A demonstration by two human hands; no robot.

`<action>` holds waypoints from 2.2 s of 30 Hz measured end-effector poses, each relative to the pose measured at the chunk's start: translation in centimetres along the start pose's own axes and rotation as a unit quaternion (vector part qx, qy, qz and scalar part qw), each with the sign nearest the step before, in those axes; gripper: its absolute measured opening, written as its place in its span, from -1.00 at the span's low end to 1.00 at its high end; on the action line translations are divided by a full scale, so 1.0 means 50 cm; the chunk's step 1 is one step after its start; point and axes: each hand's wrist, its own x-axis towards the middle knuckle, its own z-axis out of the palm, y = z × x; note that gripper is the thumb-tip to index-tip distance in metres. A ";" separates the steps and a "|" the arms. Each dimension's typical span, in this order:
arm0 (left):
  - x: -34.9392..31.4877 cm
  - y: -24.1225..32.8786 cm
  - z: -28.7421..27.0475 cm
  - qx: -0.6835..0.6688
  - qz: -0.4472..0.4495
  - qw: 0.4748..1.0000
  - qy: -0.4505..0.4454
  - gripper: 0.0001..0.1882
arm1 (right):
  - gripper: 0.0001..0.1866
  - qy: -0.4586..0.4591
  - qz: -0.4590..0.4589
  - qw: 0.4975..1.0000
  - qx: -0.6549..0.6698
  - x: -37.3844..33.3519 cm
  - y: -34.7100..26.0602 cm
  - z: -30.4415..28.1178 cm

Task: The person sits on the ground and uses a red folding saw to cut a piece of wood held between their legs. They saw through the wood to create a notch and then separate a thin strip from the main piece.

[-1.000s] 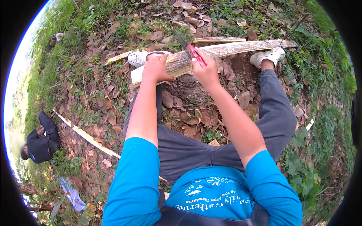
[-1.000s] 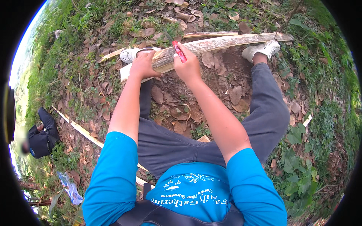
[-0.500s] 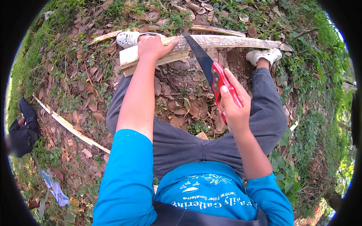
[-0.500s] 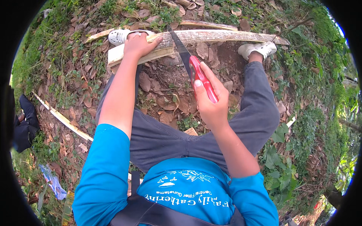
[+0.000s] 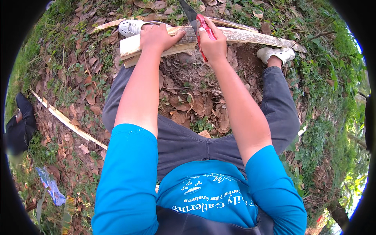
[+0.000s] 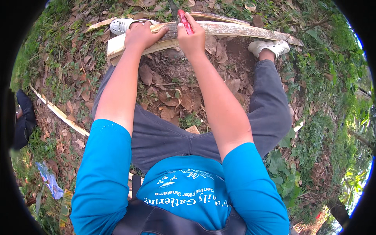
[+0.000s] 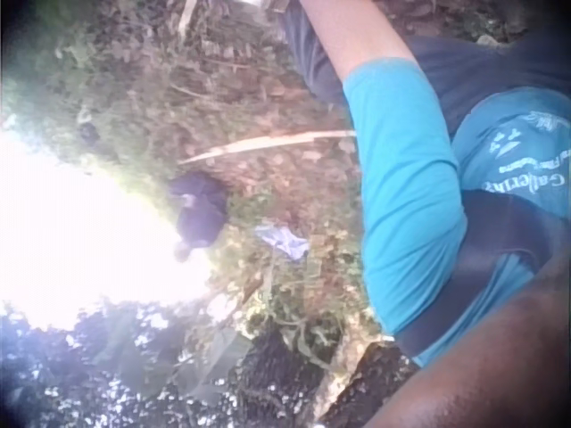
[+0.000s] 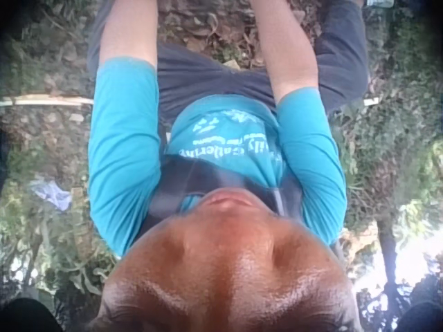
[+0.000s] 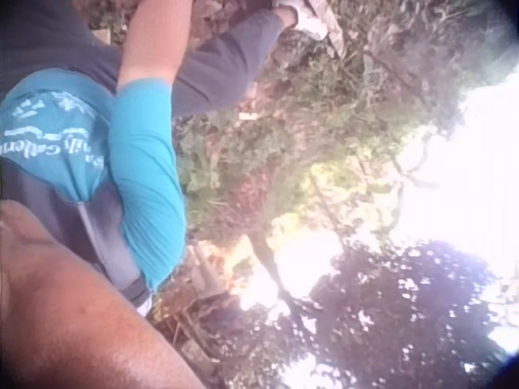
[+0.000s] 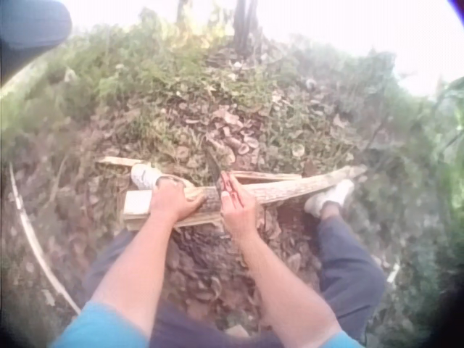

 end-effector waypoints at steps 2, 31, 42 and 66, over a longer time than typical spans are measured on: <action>0.007 -0.013 0.006 0.008 0.001 1.000 -0.004 0.11 | -0.49 -0.007 0.003 1.000 0.002 -0.085 -0.033 -0.036; -0.014 -0.022 0.032 0.046 -0.006 0.997 0.068 0.11 | -0.51 -0.045 0.060 0.996 0.040 -0.219 -0.104 -0.138; -0.042 0.001 0.020 0.044 -0.002 0.992 0.121 0.05 | -0.51 -0.049 0.105 0.991 0.072 -0.222 -0.182 -0.169; -0.076 0.020 -0.013 0.049 -0.008 0.993 0.105 0.06 | -0.35 -0.072 -0.063 0.995 -0.018 -0.197 0.029 -0.075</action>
